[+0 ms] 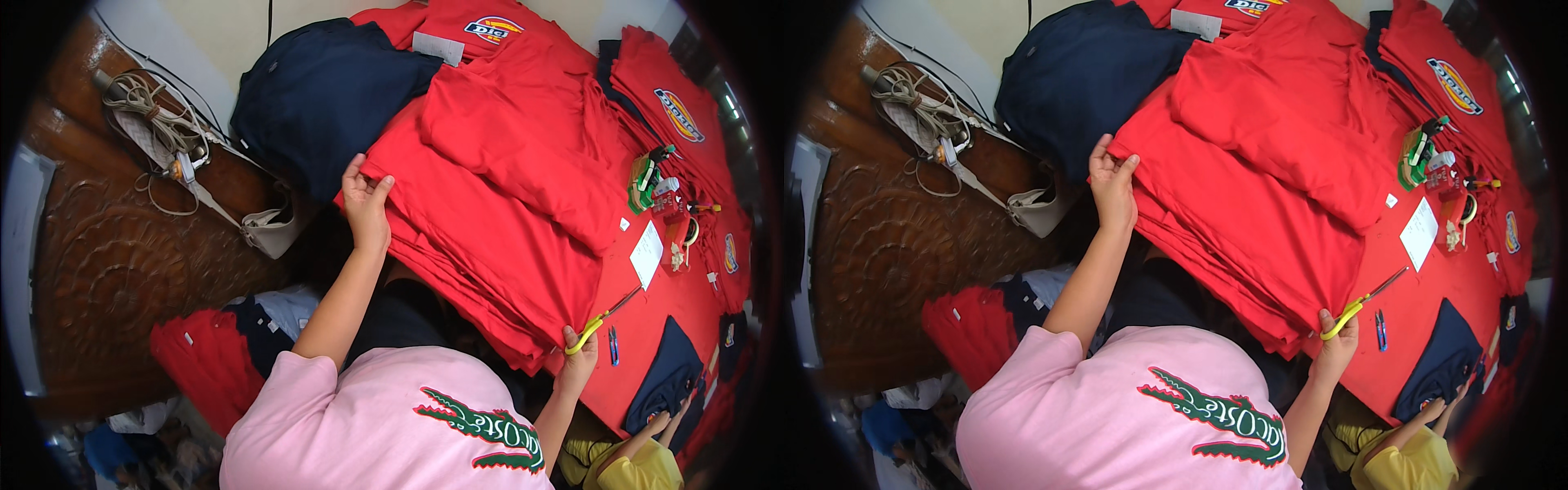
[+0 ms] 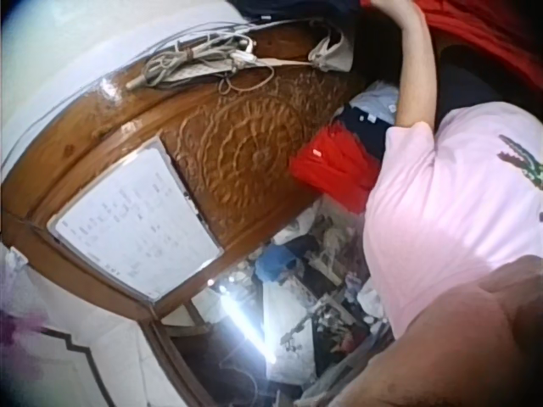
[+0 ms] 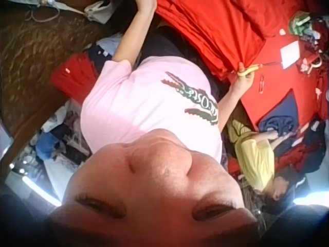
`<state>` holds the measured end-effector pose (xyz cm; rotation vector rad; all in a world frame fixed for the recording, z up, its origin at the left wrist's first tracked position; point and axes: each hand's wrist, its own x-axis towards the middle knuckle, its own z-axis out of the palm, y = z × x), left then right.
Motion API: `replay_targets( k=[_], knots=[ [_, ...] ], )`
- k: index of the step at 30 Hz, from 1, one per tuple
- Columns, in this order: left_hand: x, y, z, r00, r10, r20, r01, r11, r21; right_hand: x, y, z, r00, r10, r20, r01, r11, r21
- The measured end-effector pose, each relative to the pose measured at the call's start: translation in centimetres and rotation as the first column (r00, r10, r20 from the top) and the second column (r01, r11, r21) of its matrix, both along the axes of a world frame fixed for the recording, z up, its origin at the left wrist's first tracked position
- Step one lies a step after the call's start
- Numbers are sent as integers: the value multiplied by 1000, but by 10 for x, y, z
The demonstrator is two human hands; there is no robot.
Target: The person trims loose threads from red shirts using a small nipper and scissors, then folds and stacks the garments on a table.
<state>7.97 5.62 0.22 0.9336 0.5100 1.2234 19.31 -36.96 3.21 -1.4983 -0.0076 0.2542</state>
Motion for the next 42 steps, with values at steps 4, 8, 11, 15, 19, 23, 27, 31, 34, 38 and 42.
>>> replay_targets(
  k=[4, 8, 11, 15, 19, 23, 27, 31, 34, 38, 42],
  knots=[
    [-3, -20, 24, 992, -125, -22, 127, 968, 218, 3, -8, -2, 999, 15, -33, -17, 999, -41],
    [-8, -22, 21, 979, -188, -74, 201, 933, 298, 4, -13, 5, 993, 77, -93, -84, 994, -74],
    [-10, -25, 24, 983, -158, -89, 177, 944, 278, 7, -16, 8, 988, 117, -101, -127, 988, -93],
    [-9, -7, 25, 939, 10, -345, 77, 968, 238, 17, -24, 18, 984, 160, -74, -172, 960, -219],
    [17, 91, 68, 940, -328, -97, 319, 943, -98, 56, -11, 62, 961, 205, -186, -208, 978, 2],
    [77, 62, 169, 951, -299, -78, 304, 859, 411, 114, 19, 78, 984, -73, 162, -29, 834, 551],
    [87, 13, 150, 943, -252, -217, 332, 746, 578, 107, 33, 90, 943, -170, 286, -9, 846, 533],
    [33, -33, 58, 726, -261, -637, 656, 543, 525, 64, -5, 40, 972, -78, 223, 38, 983, 181],
    [-15, -55, 27, 646, -116, -754, 660, 581, 476, 29, -43, 4, 997, -41, 62, 42, 999, -14],
    [-64, -17, -5, 616, 257, -745, 410, 702, 582, -8, -47, -3, 997, -34, -67, 26, 994, -106],
    [-87, 47, -22, 765, 89, -638, 141, 944, 300, -12, -16, 0, 996, 63, 58, -43, 951, -307]
  ],
)
